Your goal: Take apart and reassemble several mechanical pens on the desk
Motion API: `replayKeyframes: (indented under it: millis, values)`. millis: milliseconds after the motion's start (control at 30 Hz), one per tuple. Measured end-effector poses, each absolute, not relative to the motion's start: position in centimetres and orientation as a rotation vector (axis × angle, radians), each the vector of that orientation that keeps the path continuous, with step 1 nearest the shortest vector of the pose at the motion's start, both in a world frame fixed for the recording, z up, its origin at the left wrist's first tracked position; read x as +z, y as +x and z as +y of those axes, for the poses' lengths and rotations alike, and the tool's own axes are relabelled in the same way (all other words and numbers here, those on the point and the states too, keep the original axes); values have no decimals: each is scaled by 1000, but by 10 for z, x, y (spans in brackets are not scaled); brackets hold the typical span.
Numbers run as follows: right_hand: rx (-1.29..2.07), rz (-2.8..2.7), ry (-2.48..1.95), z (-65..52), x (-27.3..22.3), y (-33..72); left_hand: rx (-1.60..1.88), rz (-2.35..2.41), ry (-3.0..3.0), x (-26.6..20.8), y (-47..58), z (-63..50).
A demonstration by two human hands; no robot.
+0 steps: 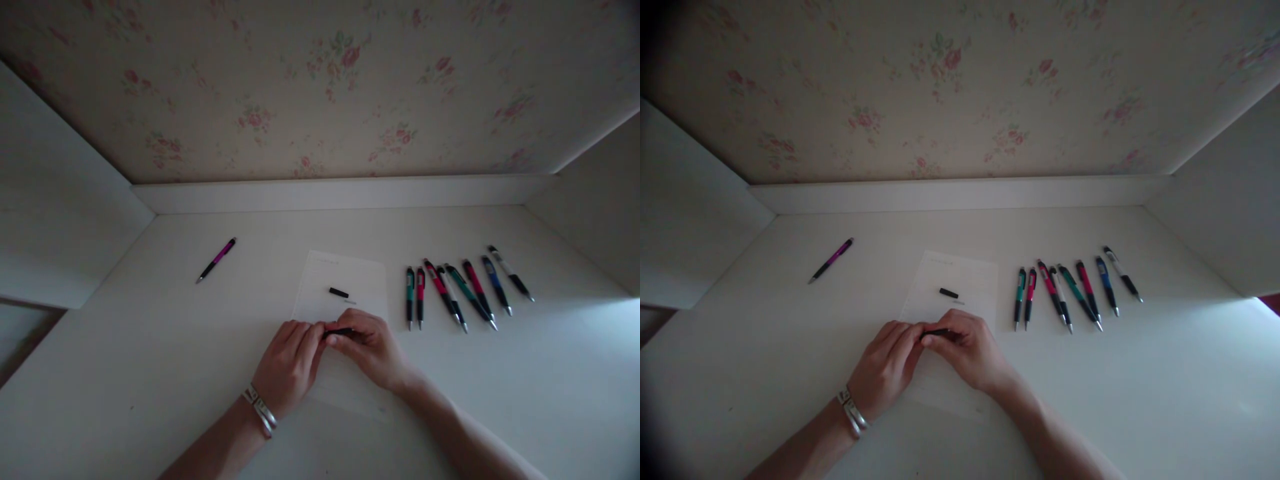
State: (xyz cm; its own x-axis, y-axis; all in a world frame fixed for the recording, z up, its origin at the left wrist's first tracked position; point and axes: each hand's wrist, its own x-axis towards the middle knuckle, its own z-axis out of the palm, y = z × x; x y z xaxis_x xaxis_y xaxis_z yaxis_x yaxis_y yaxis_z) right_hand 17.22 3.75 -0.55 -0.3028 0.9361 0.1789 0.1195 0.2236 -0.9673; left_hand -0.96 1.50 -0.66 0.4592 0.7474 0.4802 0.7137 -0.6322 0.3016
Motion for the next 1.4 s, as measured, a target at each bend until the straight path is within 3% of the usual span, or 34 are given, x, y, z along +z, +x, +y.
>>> replayKeyframes:
  millis: [333,600,1400]
  values:
    - [1302,-1562,-963,36,-3,174,953,1324,2647,-7,-10,14]
    - [1122,-1636,-1054,38,-4,172,918,1296,2628,-3,-8,13]
    - [1236,-1578,-1005,35,-4,175,861,1364,2697,-7,-8,12]
